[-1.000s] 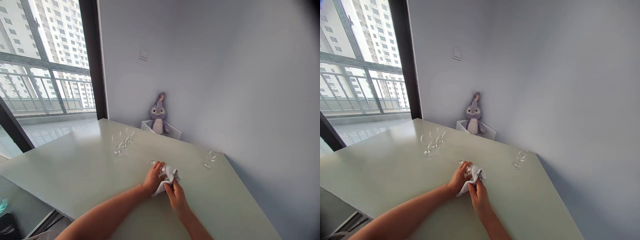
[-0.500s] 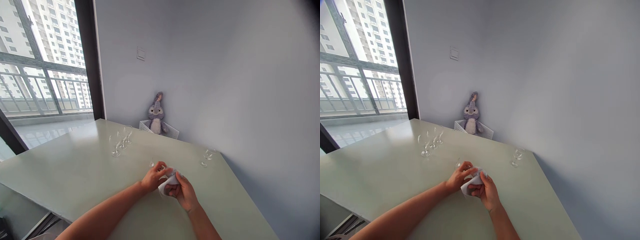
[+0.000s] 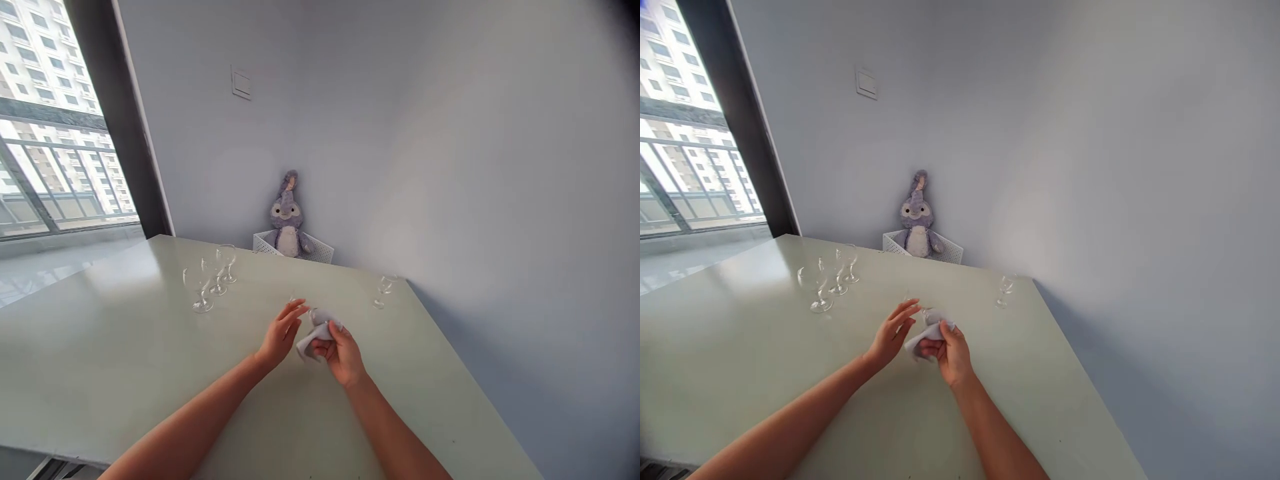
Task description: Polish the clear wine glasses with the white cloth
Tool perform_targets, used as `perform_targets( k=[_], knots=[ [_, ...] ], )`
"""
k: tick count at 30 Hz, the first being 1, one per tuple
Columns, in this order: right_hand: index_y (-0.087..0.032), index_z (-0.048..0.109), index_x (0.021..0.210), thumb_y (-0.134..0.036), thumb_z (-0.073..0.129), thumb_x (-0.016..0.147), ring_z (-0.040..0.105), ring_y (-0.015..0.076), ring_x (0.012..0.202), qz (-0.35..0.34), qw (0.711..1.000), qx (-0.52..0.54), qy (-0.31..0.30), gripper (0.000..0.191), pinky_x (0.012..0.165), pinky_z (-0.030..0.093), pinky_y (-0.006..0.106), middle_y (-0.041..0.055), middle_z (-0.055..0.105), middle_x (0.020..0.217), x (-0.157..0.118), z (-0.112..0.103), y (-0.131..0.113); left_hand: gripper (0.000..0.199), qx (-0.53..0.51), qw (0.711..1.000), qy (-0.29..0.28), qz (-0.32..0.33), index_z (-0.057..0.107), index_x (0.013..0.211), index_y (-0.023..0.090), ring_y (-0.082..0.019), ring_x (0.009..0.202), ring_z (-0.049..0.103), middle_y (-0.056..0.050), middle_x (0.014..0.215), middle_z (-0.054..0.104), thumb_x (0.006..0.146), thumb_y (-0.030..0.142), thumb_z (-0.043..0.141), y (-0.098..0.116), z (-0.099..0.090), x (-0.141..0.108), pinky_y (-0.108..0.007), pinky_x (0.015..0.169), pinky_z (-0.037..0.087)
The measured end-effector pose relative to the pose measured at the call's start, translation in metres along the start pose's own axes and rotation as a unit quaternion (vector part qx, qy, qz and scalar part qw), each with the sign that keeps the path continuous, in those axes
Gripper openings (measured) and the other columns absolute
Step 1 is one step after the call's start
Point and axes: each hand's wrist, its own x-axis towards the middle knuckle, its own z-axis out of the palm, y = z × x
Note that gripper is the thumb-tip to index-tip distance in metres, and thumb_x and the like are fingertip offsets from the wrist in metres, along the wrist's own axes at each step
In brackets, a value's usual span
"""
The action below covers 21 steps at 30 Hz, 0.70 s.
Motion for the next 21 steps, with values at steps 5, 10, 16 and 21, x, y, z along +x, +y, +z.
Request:
perform_targets(
  k=[5,10,16,21],
  knots=[
    [-0.017,0.055,0.076,-0.03,0.061,0.076,0.061,0.0104,0.052,0.029,0.98,0.184,0.074,0.014,0.049,0.051,0.019,-0.0012,0.064,0.059,0.005,-0.004,-0.004,0.022,-0.193,0.97,0.085,-0.124,0.057,0.099,0.023,-0.018,0.094,0.055,-0.006,0.1,0.059,0.079,0.032,0.052,-0.006,0.008,0.001,-0.034,0.083,0.042],
    [-0.014,0.055,0.082,-0.035,0.061,0.075,0.06,0.0112,0.049,0.082,0.99,0.111,0.005,0.023,0.046,0.049,0.02,0.0013,0.063,0.061,-0.003,0.009,0.009,0.033,-0.418,0.88,-0.012,-0.223,0.055,0.107,0.021,-0.019,0.101,0.053,-0.008,0.116,0.055,0.075,0.028,0.06,-0.006,0.009,0.006,-0.031,0.085,0.041],
    [-0.017,0.059,0.086,-0.042,0.062,0.07,0.06,0.0184,0.066,-0.095,0.961,-0.253,-0.051,0.03,0.055,0.05,0.029,0.0032,0.061,0.071,-0.012,0.008,0.026,0.018,-0.437,0.849,-0.02,-0.297,0.061,0.086,0.017,-0.013,0.074,0.058,-0.004,0.089,0.063,0.072,0.03,0.063,-0.01,0.003,0.004,-0.026,0.07,0.046],
    [-0.019,0.057,0.086,-0.042,0.059,0.072,0.059,0.0169,0.059,-0.061,0.965,-0.246,-0.064,0.028,0.049,0.047,0.027,0.0021,0.061,0.067,-0.007,0.0,0.023,0.024,-0.418,0.871,-0.003,-0.258,0.061,0.095,0.017,-0.015,0.086,0.057,-0.006,0.096,0.063,0.074,0.029,0.06,-0.006,0.002,0.007,-0.027,0.078,0.044]
  ],
)
